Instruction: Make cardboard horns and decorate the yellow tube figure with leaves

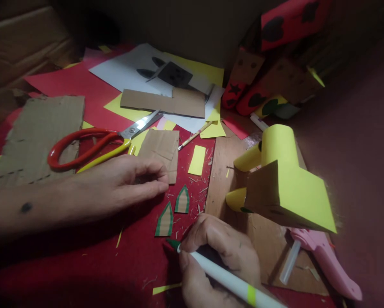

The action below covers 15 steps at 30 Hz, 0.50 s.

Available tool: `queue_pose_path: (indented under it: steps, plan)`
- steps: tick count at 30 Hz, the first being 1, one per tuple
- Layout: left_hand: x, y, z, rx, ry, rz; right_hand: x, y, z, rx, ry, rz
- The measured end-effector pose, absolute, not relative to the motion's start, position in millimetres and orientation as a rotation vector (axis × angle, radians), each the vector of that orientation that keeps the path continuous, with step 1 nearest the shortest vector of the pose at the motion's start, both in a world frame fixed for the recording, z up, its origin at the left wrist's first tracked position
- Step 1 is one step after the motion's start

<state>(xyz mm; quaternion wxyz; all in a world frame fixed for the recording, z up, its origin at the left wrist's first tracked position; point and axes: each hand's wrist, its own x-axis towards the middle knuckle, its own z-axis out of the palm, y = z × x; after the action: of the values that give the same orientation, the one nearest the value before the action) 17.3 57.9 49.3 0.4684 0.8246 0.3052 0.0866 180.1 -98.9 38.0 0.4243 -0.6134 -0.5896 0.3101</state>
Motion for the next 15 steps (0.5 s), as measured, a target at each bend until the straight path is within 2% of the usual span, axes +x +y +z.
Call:
queue_pose_path:
  steps: [10, 15]
  plan:
    - [12.3, 55.2, 51.7, 1.924, 0.873, 0.261, 179.9, -99.3, 45.9, -1.544, -1.623, 0.587]
    - [12.6, 49.7, 57.7, 1.93, 0.731, 0.338, 169.6, -97.5, 53.6, -1.641, -1.383, 0.443]
